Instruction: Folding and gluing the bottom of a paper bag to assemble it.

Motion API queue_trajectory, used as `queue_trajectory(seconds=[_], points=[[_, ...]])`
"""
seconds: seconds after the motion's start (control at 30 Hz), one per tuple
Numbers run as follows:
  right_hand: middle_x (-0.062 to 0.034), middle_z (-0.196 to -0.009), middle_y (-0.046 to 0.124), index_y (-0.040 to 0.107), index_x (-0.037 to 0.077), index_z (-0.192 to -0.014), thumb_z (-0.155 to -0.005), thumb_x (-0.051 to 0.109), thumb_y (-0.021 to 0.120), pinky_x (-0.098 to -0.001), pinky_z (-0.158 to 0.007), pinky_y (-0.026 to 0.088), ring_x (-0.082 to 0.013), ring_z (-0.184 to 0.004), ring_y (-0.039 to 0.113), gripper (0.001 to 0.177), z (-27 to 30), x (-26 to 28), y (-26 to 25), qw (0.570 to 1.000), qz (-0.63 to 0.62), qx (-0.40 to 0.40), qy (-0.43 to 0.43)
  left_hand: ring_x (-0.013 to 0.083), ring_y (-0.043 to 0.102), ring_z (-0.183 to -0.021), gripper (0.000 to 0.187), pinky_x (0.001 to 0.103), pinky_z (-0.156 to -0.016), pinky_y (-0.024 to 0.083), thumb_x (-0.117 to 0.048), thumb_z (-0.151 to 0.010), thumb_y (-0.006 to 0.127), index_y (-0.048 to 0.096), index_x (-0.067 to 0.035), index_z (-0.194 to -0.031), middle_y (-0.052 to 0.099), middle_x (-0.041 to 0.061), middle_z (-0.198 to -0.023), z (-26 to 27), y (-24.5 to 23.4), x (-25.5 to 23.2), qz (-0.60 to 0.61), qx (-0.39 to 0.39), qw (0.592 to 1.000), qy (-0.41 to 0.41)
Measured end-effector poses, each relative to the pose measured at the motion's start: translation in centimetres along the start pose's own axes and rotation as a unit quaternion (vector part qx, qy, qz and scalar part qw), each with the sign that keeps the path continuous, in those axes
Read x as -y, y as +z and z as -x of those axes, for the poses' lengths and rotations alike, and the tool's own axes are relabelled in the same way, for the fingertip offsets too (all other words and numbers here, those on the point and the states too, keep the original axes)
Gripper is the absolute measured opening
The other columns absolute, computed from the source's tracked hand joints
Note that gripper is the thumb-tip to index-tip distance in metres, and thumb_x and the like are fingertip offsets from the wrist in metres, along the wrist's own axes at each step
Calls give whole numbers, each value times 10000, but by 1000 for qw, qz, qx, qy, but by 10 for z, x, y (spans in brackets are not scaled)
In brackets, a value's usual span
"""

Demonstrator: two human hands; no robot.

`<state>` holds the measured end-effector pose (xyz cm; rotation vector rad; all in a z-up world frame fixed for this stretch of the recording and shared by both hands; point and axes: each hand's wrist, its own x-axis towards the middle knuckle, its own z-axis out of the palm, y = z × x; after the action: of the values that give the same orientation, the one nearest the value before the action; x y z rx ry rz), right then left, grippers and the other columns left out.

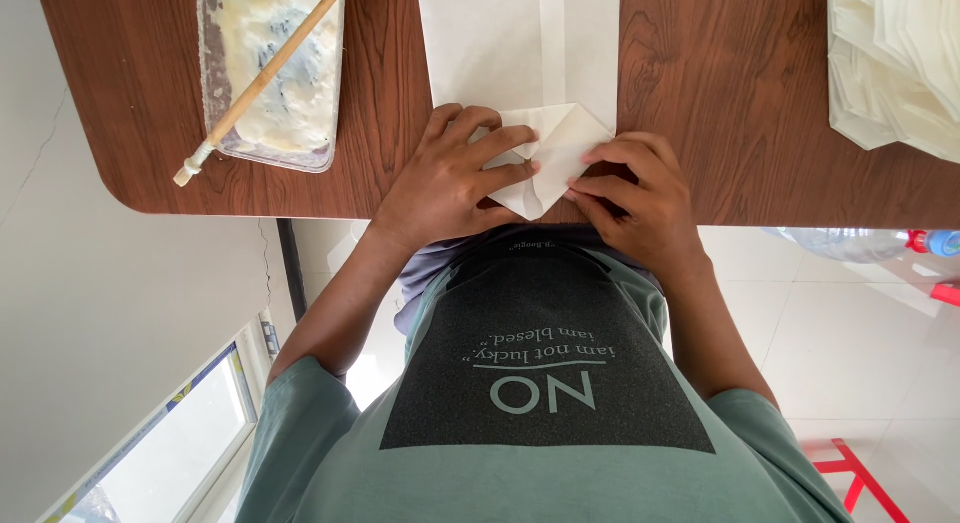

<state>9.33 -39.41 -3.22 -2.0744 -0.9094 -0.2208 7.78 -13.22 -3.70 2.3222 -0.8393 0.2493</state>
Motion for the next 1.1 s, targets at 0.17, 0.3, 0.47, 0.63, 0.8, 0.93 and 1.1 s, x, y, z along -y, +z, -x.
queue_trajectory(seconds=[0.17, 0.3, 0.47, 0.63, 0.8, 0.93, 1.1], points=[[-120, -1068, 709, 767, 42, -912, -861, -31, 868, -497, -878, 549, -372, -993, 652, 135, -1, 2, 1, 1000, -6, 9, 2, 278, 557, -1070, 448, 481, -946, 385, -405, -708, 962, 786, -165, -1043, 681, 34, -1218, 1, 0, 0, 5, -4, 1000, -4], [-86, -1071, 711, 773, 79, -934, -883, 14, 858, -455, -861, 518, -338, -1005, 652, 119, -5, 5, 3, 999, 28, 22, -1, 292, 587, -1090, 422, 479, -965, 398, -393, -762, 938, 781, -137, -1059, 692, 53, -1230, -4, -7, -4, 45, -14, 999, -15], [-78, -1062, 697, 762, 77, -949, -912, 45, 849, -479, -863, 510, -352, -1001, 638, 99, -6, 4, 4, 998, 22, 40, 49, 357, 657, -1132, 287, 491, -974, 485, -251, -872, 873, 765, -82, -1079, 669, 130, -1293, 15, -5, 1, 103, -68, 992, -31], [-61, -1045, 687, 762, 89, -950, -938, 85, 837, -447, -840, 493, -339, -988, 639, 77, -9, 5, 6, 996, 28, 41, 70, 392, 681, -1091, 96, 514, -969, 545, -70, -883, 837, 772, -22, -934, 689, 166, -1214, 22, 0, -7, 122, -133, 982, -49], [-61, -1021, 664, 744, 91, -947, -985, 111, 811, -439, -811, 453, -338, -963, 622, 80, -13, 10, 10, 994, 44, 37, 96, 399, 667, -1088, 102, 517, -947, 562, -35, -853, 861, 772, -20, -901, 681, 157, -1209, 20, 3, -8, 128, -150, 977, -79], [-46, -1026, 652, 729, 105, -947, -1007, 145, 789, -425, -796, 439, -326, -963, 614, 94, -14, 12, 13, 992, 52, 34, 108, 380, 636, -1134, 83, 495, -982, 545, -52, -869, 852, 769, -42, -878, 664, 133, -1248, 19, 5, -9, 95, -161, 978, -95], [-35, -1009, 605, 685, 133, -926, -1028, 241, 767, -417, -757, 389, -308, -933, 588, 169, -13, 11, 22, 987, 84, 28, 133, 412, 619, -1125, 112, 525, -990, 531, -12, -862, 826, 718, -14, -830, 646, 158, -1191, 16, 8, -11, 69, -162, 979, -102]])
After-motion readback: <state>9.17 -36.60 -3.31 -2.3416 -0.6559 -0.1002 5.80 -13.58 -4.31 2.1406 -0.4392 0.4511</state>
